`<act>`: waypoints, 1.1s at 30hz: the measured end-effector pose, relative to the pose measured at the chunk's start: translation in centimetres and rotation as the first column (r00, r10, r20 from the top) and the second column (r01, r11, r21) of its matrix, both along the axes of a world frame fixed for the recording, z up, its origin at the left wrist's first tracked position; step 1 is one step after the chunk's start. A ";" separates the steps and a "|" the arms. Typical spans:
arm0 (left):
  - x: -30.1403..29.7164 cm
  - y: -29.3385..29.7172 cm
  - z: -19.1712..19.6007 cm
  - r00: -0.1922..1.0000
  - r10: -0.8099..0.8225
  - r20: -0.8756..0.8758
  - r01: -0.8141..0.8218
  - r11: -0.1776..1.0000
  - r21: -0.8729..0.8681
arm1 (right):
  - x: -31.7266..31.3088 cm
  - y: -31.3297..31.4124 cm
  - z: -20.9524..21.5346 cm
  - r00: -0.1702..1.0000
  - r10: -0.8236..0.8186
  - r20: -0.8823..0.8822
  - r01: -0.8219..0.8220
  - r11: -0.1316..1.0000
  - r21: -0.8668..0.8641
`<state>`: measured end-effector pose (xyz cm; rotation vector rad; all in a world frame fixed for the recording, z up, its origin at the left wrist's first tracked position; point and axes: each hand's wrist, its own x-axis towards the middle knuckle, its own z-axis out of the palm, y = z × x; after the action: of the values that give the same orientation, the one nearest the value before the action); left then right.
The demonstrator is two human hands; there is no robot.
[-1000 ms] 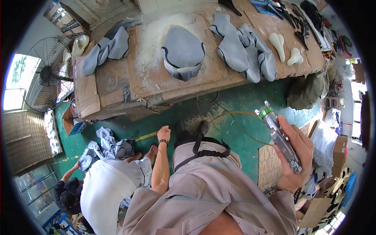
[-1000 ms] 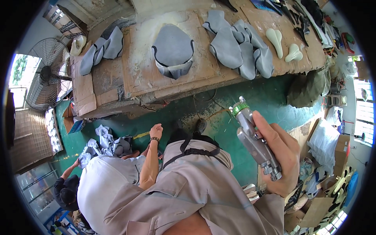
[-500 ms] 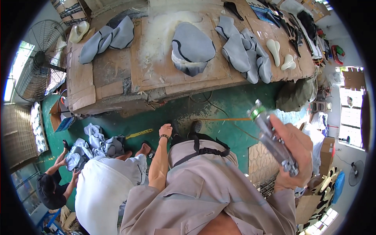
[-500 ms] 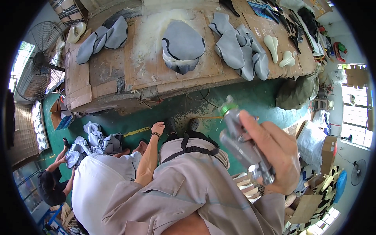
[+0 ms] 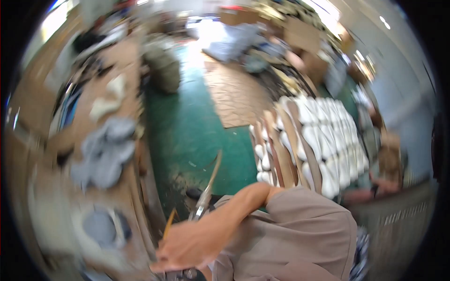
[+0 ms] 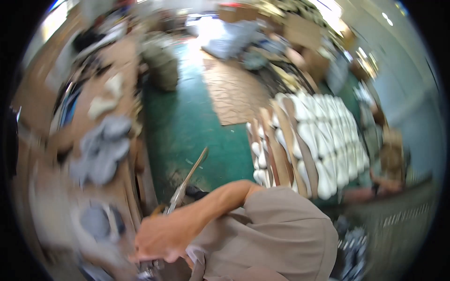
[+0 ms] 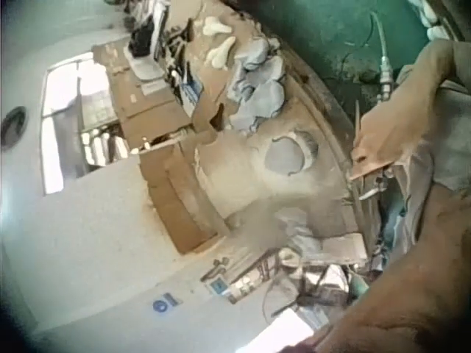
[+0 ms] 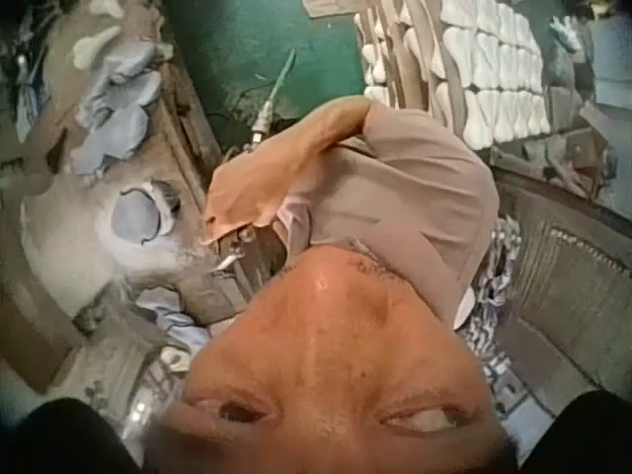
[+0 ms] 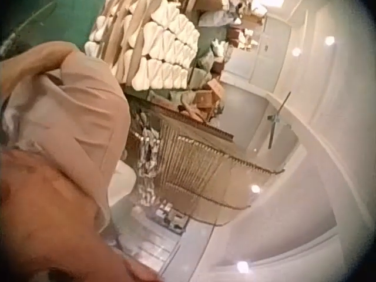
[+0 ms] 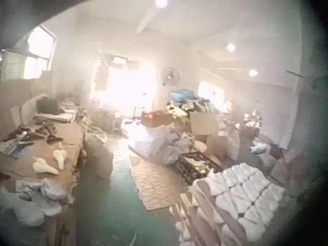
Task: Applying spray adhesive to foam padding components on a workbench in a manufacturing setting.
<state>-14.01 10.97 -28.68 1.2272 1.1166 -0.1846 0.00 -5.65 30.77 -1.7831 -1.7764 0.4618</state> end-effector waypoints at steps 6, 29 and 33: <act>14.4 -2.6 3.4 0.902 -0.432 -0.024 0.432 0.902 0.000 | 0.1 -3.3 -5.9 0.937 -0.307 -0.167 0.336 0.922 0.191; 10.2 2.7 6.7 0.890 -0.451 -0.071 0.447 0.892 -0.069 | 0.8 -12.1 -4.3 0.844 -0.396 -0.362 0.488 0.847 0.212; -3.3 3.1 6.1 0.983 -0.121 -0.140 0.112 0.991 -0.069 | 2.8 -9.9 -2.4 0.860 -0.276 -0.430 0.291 0.956 -0.032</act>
<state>-17.34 14.07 -22.57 1.2405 1.1553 -0.3990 2.77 -15.52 28.39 -1.7188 -1.1882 0.6407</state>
